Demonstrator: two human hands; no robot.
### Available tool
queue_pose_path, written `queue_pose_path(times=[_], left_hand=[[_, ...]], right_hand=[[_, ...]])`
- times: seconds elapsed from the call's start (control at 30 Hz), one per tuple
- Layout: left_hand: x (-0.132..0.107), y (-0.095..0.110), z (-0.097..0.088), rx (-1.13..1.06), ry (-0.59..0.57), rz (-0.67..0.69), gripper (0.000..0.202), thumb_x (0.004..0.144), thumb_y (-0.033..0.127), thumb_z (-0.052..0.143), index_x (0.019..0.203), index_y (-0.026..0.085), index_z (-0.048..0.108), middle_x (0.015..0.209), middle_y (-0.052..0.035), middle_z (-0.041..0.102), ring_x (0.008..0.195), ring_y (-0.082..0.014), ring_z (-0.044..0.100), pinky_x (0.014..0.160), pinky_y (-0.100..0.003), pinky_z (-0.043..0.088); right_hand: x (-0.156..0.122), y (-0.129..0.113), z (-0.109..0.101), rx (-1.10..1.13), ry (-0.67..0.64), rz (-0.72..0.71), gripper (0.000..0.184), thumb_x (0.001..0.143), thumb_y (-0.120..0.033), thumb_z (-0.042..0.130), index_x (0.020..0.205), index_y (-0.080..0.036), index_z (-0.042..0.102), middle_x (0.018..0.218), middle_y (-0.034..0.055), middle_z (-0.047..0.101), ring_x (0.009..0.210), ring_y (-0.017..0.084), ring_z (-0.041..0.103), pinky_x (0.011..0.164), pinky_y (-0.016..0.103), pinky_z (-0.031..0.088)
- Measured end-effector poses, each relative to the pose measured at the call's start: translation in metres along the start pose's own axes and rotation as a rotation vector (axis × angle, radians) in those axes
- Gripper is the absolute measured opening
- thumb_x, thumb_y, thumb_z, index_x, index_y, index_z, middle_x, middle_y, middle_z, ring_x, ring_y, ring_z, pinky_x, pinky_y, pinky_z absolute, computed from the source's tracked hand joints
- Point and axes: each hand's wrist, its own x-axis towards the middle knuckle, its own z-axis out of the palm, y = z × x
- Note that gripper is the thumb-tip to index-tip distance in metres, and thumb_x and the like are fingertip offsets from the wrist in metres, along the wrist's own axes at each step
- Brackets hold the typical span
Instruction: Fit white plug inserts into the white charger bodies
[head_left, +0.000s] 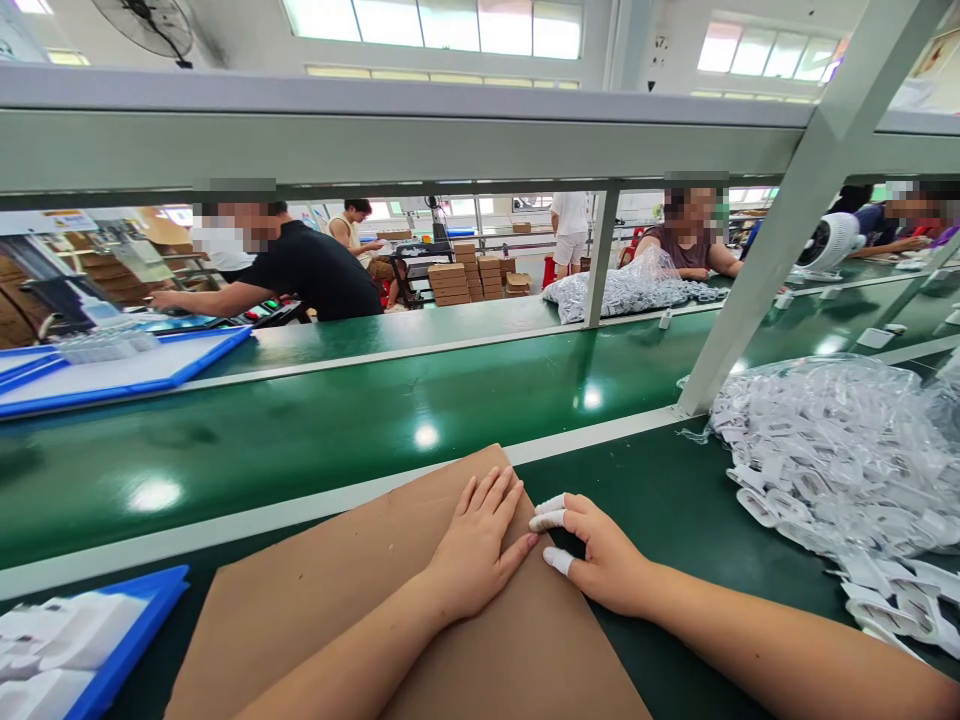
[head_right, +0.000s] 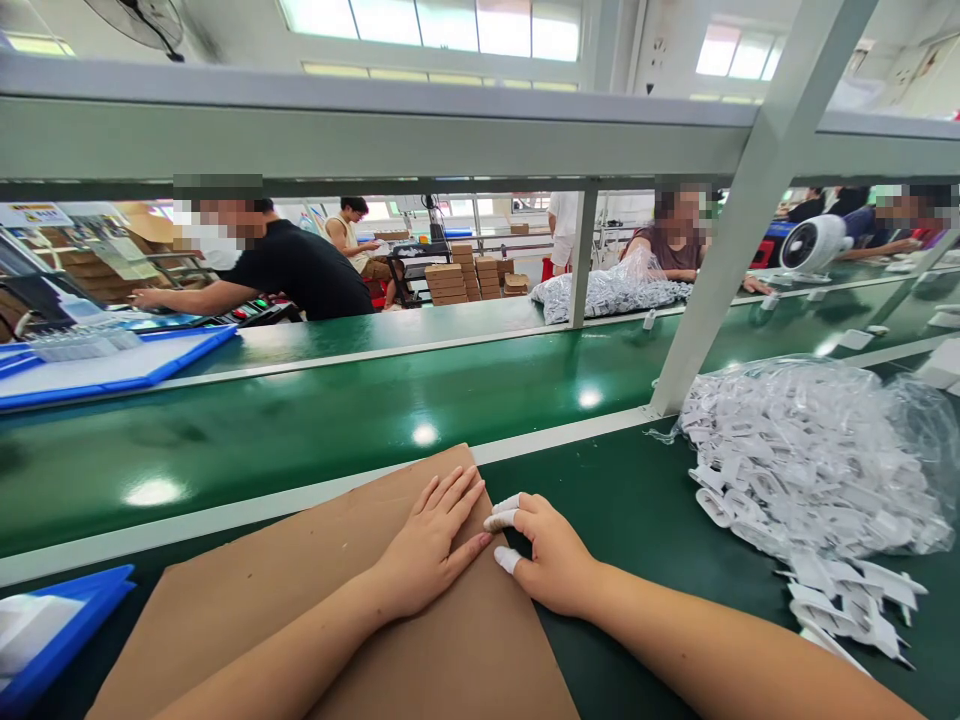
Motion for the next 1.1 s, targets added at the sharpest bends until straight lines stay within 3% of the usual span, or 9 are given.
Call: queue_pose_path(times=[0.37,0.83,0.93,1.1], left_hand=[[-0.001,-0.008,0.011,0.005,0.117,0.065,0.068,0.106,0.061,0.039,0.162,0.023,0.036,0.169,-0.0103,0.031,0.158,-0.0308,0.024,0.130,-0.055,0.021],[-0.001,-0.004,0.004,-0.048,0.070,0.036,0.068,0.105,0.061,0.042,0.161,0.022,0.038,0.169,-0.0099,0.029,0.159,-0.0327,0.023,0.129,-0.061,0.023],[-0.002,-0.003,0.002,-0.103,0.109,0.061,0.063,0.105,0.056,0.047,0.158,0.023,0.042,0.166,-0.0100,0.037,0.157,-0.0334,0.029,0.128,-0.063,0.027],[-0.003,0.001,-0.002,-0.247,0.204,0.230,0.047,0.105,0.039,0.054,0.150,0.027,0.052,0.152,-0.0077,0.057,0.148,-0.0287,0.043,0.120,-0.054,0.046]], right_hand=[[0.000,0.000,0.000,0.004,-0.006,0.000,0.034,0.087,-0.016,0.064,0.119,-0.027,0.070,0.120,0.0078,0.067,0.116,0.026,0.062,0.102,0.049,0.051],[0.000,0.003,0.001,0.004,0.005,-0.003,0.036,0.087,-0.016,0.064,0.121,-0.027,0.070,0.121,0.0080,0.067,0.117,0.026,0.062,0.103,0.050,0.052],[-0.001,0.004,0.001,-0.012,0.001,-0.006,0.038,0.088,-0.017,0.065,0.124,-0.028,0.070,0.123,0.0086,0.067,0.117,0.026,0.062,0.103,0.050,0.052],[-0.001,0.000,0.000,-0.050,-0.034,-0.012,0.037,0.092,-0.024,0.065,0.128,-0.029,0.069,0.130,0.0102,0.063,0.119,0.027,0.060,0.104,0.051,0.051]])
